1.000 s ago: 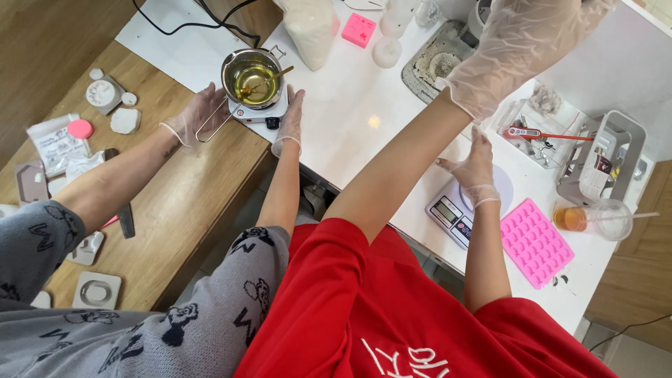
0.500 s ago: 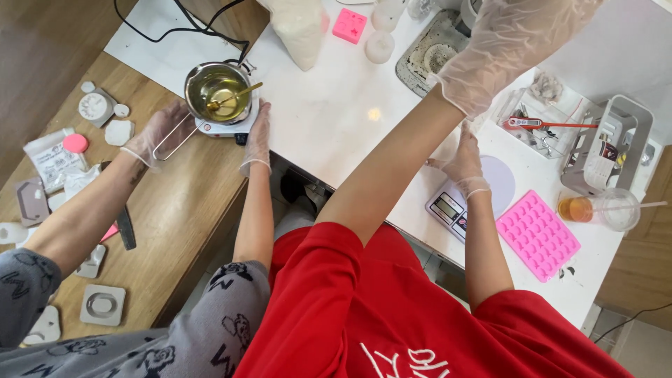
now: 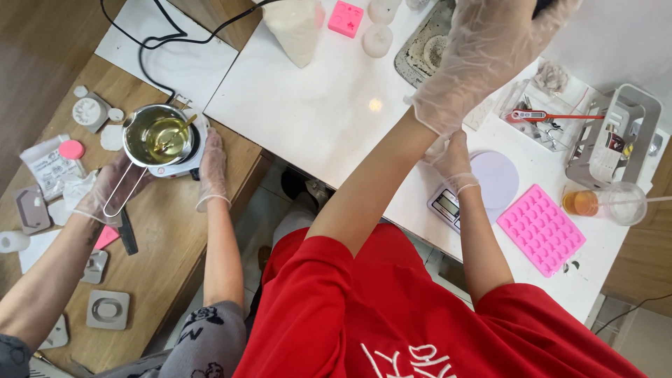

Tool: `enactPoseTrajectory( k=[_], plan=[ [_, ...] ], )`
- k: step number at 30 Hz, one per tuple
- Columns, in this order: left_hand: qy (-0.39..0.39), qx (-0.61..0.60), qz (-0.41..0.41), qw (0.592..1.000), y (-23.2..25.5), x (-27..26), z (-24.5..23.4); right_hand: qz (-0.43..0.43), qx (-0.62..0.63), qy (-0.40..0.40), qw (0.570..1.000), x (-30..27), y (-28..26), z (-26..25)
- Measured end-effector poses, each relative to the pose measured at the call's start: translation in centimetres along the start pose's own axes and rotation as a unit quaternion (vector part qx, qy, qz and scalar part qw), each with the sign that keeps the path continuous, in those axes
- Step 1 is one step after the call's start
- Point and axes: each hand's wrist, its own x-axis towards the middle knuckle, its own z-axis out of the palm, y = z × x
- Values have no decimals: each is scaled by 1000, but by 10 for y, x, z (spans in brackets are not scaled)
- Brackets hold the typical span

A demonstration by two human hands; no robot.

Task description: Melting wax and stirring it in a pot for candle making.

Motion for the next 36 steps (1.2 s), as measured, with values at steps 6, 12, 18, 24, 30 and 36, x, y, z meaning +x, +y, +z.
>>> enactPoseTrajectory(
  k=[6,12,18,24,30,36],
  plan=[
    [211,-77,93,970,-12,-70,-30,-17,-35,43,998,3,23,8],
    [92,-106,-27,990,-29,-175,-85,-24,-38,106,993,6,35,19],
    [94,-336,-219,911,-67,-249,-103,8,-9,130,991,5,25,24],
    [158,-323,-277,891,-88,-268,-127,21,-1,108,994,5,23,29],
    [207,-334,-282,875,-93,-268,-142,-11,-72,90,993,20,37,35],
    [194,-329,-291,877,-98,-275,-136,-8,-96,53,994,7,9,43]
  ],
)
